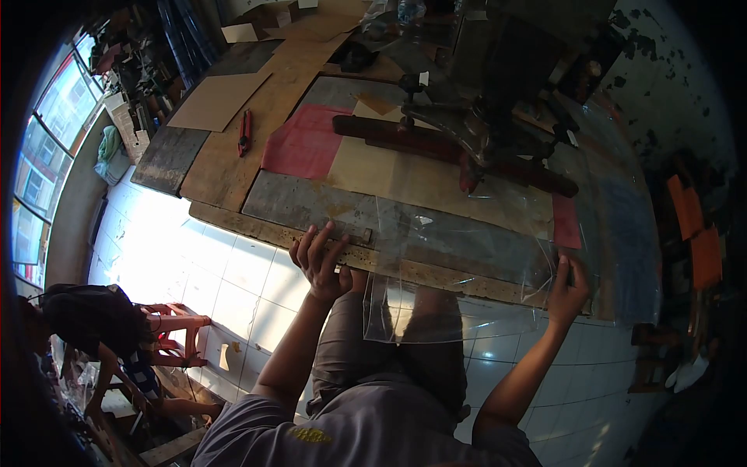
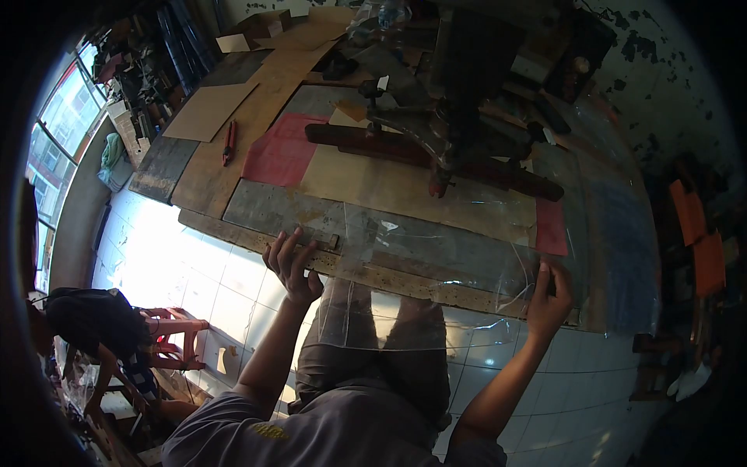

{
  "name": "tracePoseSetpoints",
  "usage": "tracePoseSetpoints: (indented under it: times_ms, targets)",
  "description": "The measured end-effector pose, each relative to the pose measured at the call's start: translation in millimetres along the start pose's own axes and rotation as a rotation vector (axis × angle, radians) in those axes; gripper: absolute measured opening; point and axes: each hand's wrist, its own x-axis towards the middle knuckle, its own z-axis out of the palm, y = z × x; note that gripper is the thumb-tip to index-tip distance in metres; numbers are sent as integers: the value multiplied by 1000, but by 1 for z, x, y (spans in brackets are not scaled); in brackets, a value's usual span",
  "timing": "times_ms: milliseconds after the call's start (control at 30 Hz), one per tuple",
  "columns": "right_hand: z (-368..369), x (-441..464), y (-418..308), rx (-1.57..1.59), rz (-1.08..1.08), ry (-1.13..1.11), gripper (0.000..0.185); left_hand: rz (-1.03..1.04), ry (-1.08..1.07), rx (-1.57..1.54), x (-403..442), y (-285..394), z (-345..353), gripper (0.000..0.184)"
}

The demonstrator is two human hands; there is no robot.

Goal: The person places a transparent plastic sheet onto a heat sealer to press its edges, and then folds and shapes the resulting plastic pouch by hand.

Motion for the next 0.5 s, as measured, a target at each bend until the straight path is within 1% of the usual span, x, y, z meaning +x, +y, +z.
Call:
tracePoseSetpoints:
  times_ms: [500]
  targets:
    - [0, -1, 4, -8, 3, 8, 24, 19, 0, 23, 4, 3, -2, 49]
